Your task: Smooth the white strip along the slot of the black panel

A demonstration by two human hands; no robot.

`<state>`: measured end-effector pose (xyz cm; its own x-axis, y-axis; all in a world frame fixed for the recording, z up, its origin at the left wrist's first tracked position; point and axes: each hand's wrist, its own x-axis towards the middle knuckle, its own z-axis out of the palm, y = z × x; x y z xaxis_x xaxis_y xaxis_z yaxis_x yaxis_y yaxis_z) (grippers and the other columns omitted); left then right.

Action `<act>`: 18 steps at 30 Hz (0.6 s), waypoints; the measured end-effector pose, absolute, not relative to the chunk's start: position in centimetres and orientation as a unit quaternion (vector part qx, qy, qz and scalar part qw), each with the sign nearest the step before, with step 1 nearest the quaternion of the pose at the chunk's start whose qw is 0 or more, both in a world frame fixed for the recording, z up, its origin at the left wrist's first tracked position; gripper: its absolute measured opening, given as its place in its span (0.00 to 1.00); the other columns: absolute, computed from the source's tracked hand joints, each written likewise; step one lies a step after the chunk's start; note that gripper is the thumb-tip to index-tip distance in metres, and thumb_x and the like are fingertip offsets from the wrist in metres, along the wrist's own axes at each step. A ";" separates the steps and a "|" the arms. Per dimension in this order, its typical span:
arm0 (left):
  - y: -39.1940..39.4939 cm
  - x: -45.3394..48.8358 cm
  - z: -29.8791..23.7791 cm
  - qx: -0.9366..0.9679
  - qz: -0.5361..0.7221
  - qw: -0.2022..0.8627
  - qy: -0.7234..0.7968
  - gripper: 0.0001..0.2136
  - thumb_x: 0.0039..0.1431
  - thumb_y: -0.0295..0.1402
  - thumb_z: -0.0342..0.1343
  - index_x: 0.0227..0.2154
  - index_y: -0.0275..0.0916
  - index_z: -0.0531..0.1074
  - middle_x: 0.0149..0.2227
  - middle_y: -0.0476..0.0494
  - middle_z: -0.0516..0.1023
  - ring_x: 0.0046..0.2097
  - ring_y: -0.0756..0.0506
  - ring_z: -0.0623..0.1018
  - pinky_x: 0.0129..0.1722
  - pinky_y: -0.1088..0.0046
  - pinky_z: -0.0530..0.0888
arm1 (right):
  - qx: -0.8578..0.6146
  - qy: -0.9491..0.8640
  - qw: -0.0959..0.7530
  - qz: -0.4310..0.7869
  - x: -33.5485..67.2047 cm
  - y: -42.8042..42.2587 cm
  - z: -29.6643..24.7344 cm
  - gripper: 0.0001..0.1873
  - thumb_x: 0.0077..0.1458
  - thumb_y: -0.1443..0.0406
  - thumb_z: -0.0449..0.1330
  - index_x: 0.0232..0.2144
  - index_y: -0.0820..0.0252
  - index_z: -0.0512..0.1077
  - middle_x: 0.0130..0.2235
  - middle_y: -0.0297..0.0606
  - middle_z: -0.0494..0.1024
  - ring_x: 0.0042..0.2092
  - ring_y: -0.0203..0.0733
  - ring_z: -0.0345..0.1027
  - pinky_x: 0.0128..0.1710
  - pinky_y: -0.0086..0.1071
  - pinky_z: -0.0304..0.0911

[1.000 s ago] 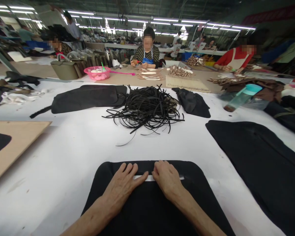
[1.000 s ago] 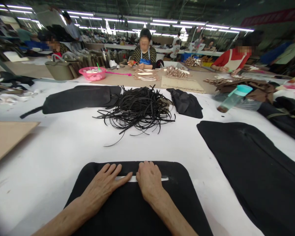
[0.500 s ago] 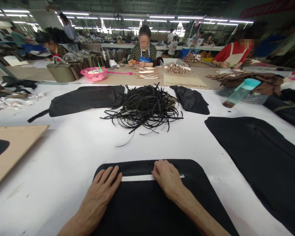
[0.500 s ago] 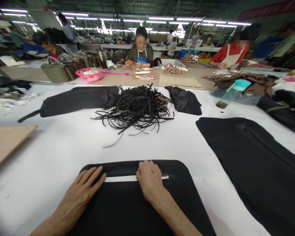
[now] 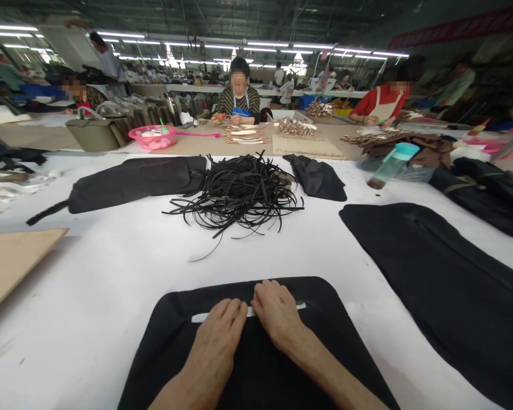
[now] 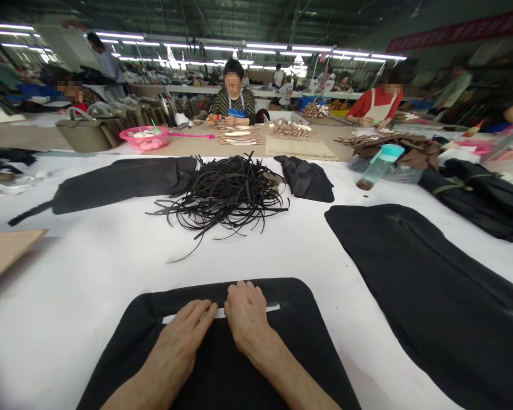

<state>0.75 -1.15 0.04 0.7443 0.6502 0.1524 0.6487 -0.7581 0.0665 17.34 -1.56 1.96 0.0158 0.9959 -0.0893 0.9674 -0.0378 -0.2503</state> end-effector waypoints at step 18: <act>-2.2 3.2 -2.0 0.924 0.058 -0.059 0.374 0.27 0.46 0.12 0.42 0.50 0.33 0.67 0.50 0.40 0.72 0.50 0.40 0.70 0.49 0.64 0.71 | -0.619 -0.775 0.111 0.064 25.7 -4.8 0.7 0.05 0.59 0.71 0.54 0.31 0.59 0.67 0.35 0.35 0.68 0.37 0.41 0.60 0.39 0.34 0.55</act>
<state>3.21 -2.22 -2.02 0.7134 0.6843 0.1509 0.6980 -0.7130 -0.0666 25.73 -4.81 0.74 -0.2082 0.9737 0.0927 0.9453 0.2246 -0.2364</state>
